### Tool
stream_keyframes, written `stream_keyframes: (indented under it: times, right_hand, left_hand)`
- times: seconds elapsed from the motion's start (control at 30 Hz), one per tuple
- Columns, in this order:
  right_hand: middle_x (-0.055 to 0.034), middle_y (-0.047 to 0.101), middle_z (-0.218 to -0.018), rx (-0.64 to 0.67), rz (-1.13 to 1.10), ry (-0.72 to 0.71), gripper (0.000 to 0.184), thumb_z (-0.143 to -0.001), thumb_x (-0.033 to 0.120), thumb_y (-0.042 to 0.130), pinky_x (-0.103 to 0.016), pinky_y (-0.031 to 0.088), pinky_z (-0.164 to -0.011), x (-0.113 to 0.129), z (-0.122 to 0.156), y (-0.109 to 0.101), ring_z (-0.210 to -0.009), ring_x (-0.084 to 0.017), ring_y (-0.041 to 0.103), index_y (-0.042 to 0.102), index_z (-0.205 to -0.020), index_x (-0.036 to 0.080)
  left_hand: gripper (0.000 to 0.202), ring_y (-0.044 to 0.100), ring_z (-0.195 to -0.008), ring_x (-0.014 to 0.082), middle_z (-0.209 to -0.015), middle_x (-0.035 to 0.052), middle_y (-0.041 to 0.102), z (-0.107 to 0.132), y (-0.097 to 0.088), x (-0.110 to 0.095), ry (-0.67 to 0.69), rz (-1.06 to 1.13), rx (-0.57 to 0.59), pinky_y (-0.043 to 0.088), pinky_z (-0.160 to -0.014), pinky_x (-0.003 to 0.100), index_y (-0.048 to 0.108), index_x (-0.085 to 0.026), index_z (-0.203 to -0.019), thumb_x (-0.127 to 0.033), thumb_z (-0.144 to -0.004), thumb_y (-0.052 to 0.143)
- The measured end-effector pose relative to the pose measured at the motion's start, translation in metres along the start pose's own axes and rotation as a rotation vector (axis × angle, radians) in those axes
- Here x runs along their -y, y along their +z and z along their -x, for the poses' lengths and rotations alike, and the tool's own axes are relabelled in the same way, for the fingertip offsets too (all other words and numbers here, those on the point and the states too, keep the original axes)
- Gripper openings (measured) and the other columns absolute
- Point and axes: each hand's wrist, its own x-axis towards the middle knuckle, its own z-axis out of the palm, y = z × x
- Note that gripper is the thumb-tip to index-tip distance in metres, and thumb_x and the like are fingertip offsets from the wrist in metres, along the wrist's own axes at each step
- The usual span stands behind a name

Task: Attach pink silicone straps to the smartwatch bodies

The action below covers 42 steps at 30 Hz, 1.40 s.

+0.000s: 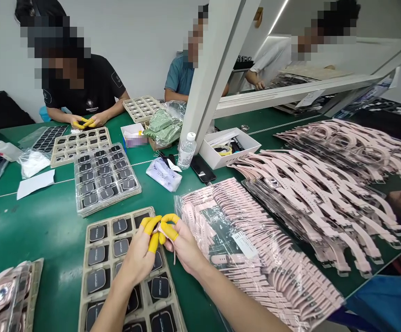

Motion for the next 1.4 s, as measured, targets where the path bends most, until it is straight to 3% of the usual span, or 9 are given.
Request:
stream_keyframes:
  times: [0.13,0.4,0.6,0.73,0.9,1.03,1.13,1.27,1.4]
  right_hand:
    - [0.0094,0.055,-0.060,-0.018,0.047,-0.004,0.048,-0.078,0.050,0.084,-0.021,0.020,-0.046,-0.002,-0.001,-0.001,-0.045,-0.005,0.037,0.051,-0.097,0.022]
    - [0.0109,0.052,-0.058,-0.042,0.063,0.073,0.053,-0.070,0.048,0.088,-0.022,0.018,-0.046,-0.004,-0.002,0.000,-0.046,-0.006,0.033,0.046,-0.091,0.023]
    - [0.0104,0.052,-0.057,0.011,0.113,0.033,0.048,-0.075,0.049,0.085,-0.023,0.021,-0.047,-0.005,-0.001,-0.001,-0.046,-0.007,0.036,0.049,-0.093,0.023]
    - [0.0086,0.055,-0.062,-0.034,0.113,0.012,0.049,-0.076,0.054,0.084,-0.023,0.024,-0.047,-0.006,-0.001,-0.002,-0.048,-0.007,0.041,0.052,-0.096,0.022]
    - [0.0059,0.055,-0.058,0.032,0.091,0.086,0.052,-0.080,0.068,0.074,-0.024,0.033,-0.048,-0.007,-0.004,-0.005,-0.047,-0.011,0.046,0.058,-0.096,0.022]
    - [0.0070,0.044,-0.047,0.173,0.027,0.270,0.064,-0.067,0.081,0.079,-0.025,0.028,-0.041,-0.006,0.005,-0.002,-0.039,-0.010,0.035,0.053,-0.077,0.023]
    - [0.0068,0.040,-0.050,0.204,0.023,0.324,0.059,-0.075,0.074,0.080,-0.023,0.024,-0.042,-0.003,0.014,-0.002,-0.042,-0.008,0.030,0.050,-0.071,0.023]
    - [0.0077,0.036,-0.053,0.334,0.187,0.449,0.053,-0.081,0.072,0.075,-0.022,0.025,-0.044,0.001,0.017,-0.007,-0.045,-0.007,0.022,0.061,-0.080,0.021]
    - [0.0072,0.040,-0.058,0.309,0.327,0.427,0.054,-0.080,0.072,0.075,-0.021,0.026,-0.045,0.001,0.018,-0.008,-0.048,-0.007,0.023,0.065,-0.088,0.020]
  left_hand:
    - [0.044,0.054,-0.141,0.0259,-0.147,0.0122,0.060,0.000,-0.002,-0.002,-0.017,0.014,0.001,0.045,-0.120,0.048,0.057,-0.022,-0.146,-0.034,-0.110,0.034]
    - [0.035,0.068,-0.105,0.0277,-0.114,0.0121,0.070,-0.004,0.001,0.003,0.042,-0.251,-0.001,0.060,-0.094,0.045,0.071,-0.020,-0.119,-0.033,-0.103,0.043]
    - [0.041,0.068,-0.111,0.0264,-0.115,0.0117,0.071,-0.003,-0.005,-0.003,-0.009,-0.063,0.025,0.057,-0.099,0.044,0.071,-0.020,-0.119,-0.036,-0.107,0.035]
    - [0.038,0.068,-0.117,0.0265,-0.127,0.0129,0.070,-0.002,0.000,0.002,-0.048,0.076,-0.026,0.054,-0.104,0.045,0.064,-0.020,-0.133,-0.039,-0.106,0.045]
    - [0.029,0.071,-0.092,0.0231,-0.105,0.0086,0.073,-0.006,0.006,0.008,-0.134,0.178,-0.194,0.059,-0.085,0.038,0.067,-0.021,-0.119,-0.040,-0.098,0.064]
    - [0.022,0.065,-0.100,0.0302,-0.098,0.0102,0.069,-0.004,0.005,-0.011,-0.033,0.121,-0.398,0.055,-0.094,0.049,0.073,-0.023,-0.090,-0.043,-0.096,0.066]
    - [0.021,0.066,-0.106,0.0290,-0.105,0.0094,0.070,-0.006,0.007,-0.021,-0.073,0.275,-0.458,0.054,-0.100,0.048,0.074,-0.022,-0.095,-0.042,-0.095,0.068]
    - [0.036,0.067,-0.079,0.0173,-0.099,0.0069,0.073,-0.012,-0.001,-0.010,-0.210,0.687,-0.734,0.061,-0.078,0.035,0.063,-0.020,-0.099,-0.050,-0.086,0.079]
    - [0.054,0.062,-0.068,0.0121,-0.103,0.0068,0.074,-0.014,-0.014,-0.004,-0.285,0.816,-0.969,0.061,-0.067,0.029,0.053,-0.021,-0.097,-0.055,-0.074,0.089]
